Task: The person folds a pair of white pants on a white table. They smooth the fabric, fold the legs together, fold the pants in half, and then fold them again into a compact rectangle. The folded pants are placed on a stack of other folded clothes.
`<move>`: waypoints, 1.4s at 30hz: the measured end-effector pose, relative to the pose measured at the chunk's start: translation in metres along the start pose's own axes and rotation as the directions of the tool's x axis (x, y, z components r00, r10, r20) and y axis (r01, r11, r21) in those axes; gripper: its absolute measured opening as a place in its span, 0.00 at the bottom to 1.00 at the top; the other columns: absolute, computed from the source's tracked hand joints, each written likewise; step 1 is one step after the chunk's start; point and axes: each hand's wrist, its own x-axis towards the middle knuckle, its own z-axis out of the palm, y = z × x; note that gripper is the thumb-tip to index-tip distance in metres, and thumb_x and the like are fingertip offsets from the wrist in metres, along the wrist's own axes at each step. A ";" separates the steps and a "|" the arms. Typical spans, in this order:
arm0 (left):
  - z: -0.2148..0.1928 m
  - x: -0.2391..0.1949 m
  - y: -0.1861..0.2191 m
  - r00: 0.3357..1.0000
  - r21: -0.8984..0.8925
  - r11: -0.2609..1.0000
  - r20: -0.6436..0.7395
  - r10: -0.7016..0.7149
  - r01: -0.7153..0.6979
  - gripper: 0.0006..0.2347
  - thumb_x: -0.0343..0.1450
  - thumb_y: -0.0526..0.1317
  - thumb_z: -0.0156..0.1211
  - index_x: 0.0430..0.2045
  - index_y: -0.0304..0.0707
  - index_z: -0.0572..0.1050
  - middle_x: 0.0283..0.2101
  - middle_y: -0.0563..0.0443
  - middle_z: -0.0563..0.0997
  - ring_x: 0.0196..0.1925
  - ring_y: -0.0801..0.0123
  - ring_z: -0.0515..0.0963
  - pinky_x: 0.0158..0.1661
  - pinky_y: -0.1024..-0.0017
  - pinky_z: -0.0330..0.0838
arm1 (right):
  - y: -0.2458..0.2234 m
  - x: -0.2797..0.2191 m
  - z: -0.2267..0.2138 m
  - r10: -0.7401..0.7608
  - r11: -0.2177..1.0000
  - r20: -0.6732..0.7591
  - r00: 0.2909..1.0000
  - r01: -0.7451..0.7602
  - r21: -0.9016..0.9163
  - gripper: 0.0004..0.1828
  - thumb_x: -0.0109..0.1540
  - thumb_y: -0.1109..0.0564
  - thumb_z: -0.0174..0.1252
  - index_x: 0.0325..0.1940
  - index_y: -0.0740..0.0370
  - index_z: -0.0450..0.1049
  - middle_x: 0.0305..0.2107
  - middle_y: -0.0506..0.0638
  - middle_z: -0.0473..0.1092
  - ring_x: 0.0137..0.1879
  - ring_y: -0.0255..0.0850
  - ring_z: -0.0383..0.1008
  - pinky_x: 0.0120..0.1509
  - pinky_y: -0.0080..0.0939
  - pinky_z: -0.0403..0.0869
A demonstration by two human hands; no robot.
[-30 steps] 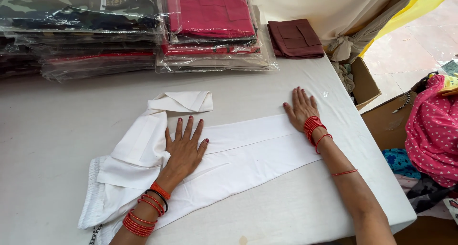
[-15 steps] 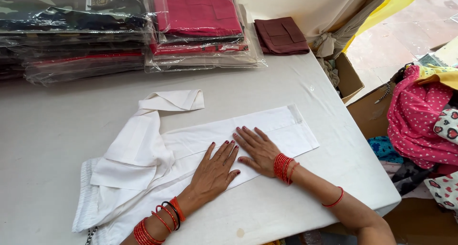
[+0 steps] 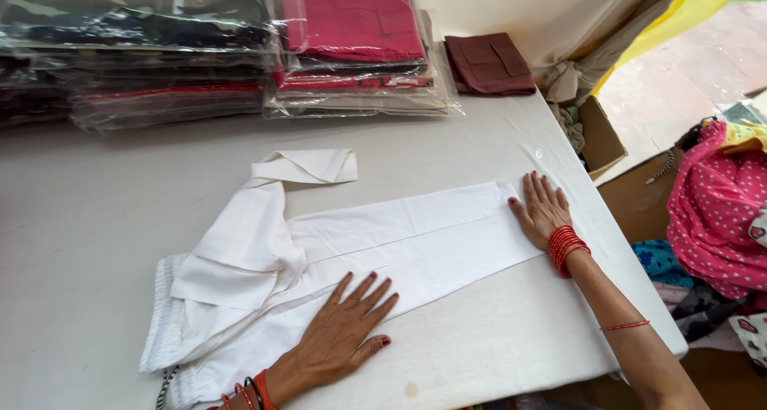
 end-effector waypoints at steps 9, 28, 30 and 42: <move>-0.096 -0.037 -0.079 0.634 -0.248 0.839 -0.561 -0.532 0.485 0.14 0.74 0.39 0.57 0.53 0.35 0.76 0.53 0.42 0.80 0.58 0.53 0.77 0.57 0.59 0.70 | -0.113 0.058 -0.035 0.199 0.971 -0.093 0.976 -0.183 0.156 0.38 0.67 0.32 0.39 0.78 0.47 0.48 0.75 0.55 0.47 0.80 0.50 0.43 0.80 0.63 0.41; -0.106 -0.064 -0.115 0.482 -0.125 0.543 -0.327 -0.813 0.831 0.14 0.72 0.47 0.58 0.43 0.37 0.79 0.34 0.47 0.84 0.37 0.58 0.79 0.41 0.60 0.70 | -0.295 0.185 -0.073 -0.558 0.717 -0.300 0.774 0.632 0.296 0.21 0.70 0.40 0.53 0.40 0.58 0.79 0.40 0.53 0.78 0.44 0.46 0.78 0.50 0.47 0.76; -0.102 -0.066 -0.117 0.489 -0.108 0.539 -0.303 -0.818 0.835 0.14 0.72 0.47 0.58 0.43 0.36 0.79 0.34 0.46 0.84 0.37 0.58 0.79 0.43 0.59 0.68 | -0.284 0.193 -0.077 -0.492 0.764 -0.078 0.867 0.474 0.439 0.23 0.73 0.40 0.48 0.41 0.61 0.78 0.37 0.56 0.78 0.40 0.49 0.77 0.45 0.44 0.76; -0.096 -0.059 -0.115 0.519 -0.122 0.673 -0.542 -0.661 0.730 0.13 0.68 0.41 0.64 0.42 0.34 0.79 0.42 0.45 0.82 0.44 0.57 0.78 0.49 0.60 0.65 | -0.209 0.205 -0.051 -0.043 -0.733 0.278 0.960 -0.220 0.644 0.15 0.70 0.52 0.46 0.56 0.63 0.64 0.44 0.57 0.71 0.44 0.41 0.76 0.43 0.35 0.79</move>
